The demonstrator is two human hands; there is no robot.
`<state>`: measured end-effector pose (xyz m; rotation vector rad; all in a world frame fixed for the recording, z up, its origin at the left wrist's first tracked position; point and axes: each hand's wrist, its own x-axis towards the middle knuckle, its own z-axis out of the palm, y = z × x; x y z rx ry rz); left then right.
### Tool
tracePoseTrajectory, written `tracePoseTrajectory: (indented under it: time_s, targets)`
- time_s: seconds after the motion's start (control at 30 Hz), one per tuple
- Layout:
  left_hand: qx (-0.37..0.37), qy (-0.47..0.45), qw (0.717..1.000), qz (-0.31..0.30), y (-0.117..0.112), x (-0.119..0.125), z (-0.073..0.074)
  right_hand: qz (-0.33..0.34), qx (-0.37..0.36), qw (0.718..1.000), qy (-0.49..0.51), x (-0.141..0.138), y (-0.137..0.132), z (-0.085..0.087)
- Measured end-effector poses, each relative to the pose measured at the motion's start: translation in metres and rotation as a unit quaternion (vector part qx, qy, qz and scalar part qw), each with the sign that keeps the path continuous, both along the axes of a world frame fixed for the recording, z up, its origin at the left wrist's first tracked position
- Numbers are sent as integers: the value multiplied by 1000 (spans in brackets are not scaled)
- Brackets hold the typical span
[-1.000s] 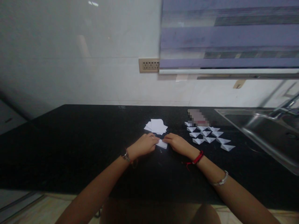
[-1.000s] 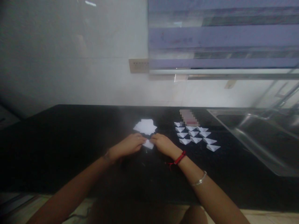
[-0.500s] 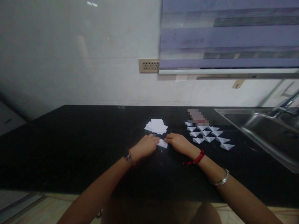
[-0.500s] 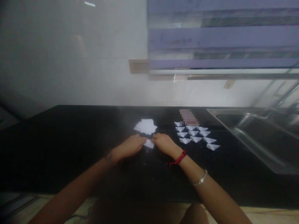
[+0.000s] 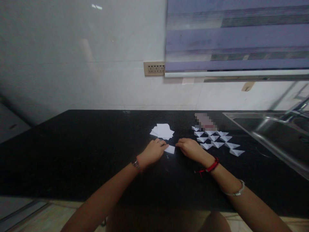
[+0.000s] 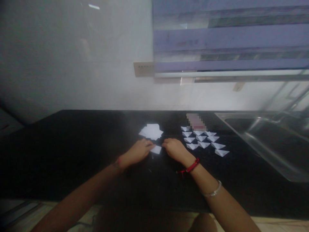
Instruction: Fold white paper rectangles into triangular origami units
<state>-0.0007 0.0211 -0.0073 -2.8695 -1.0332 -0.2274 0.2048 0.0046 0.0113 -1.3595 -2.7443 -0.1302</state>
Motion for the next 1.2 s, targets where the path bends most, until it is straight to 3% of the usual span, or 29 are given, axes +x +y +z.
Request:
tracePoseTrajectory:
  time_s: [0.2,0.57,0.8,1.2]
  targets:
    - [-6,-13,1000,7,2,0,-3,34,-24,999,7,-3,0,-5]
    - [-7,-33,997,71,-1,-4,-4,-7,-36,999,-23,-14,-9,8]
    - [-60,-66,994,57,8,-11,-14,-2,-56,997,58,-13,-8,1]
    - [-88,-159,982,55,14,-5,-9,-31,-32,989,143,-21,-5,-11]
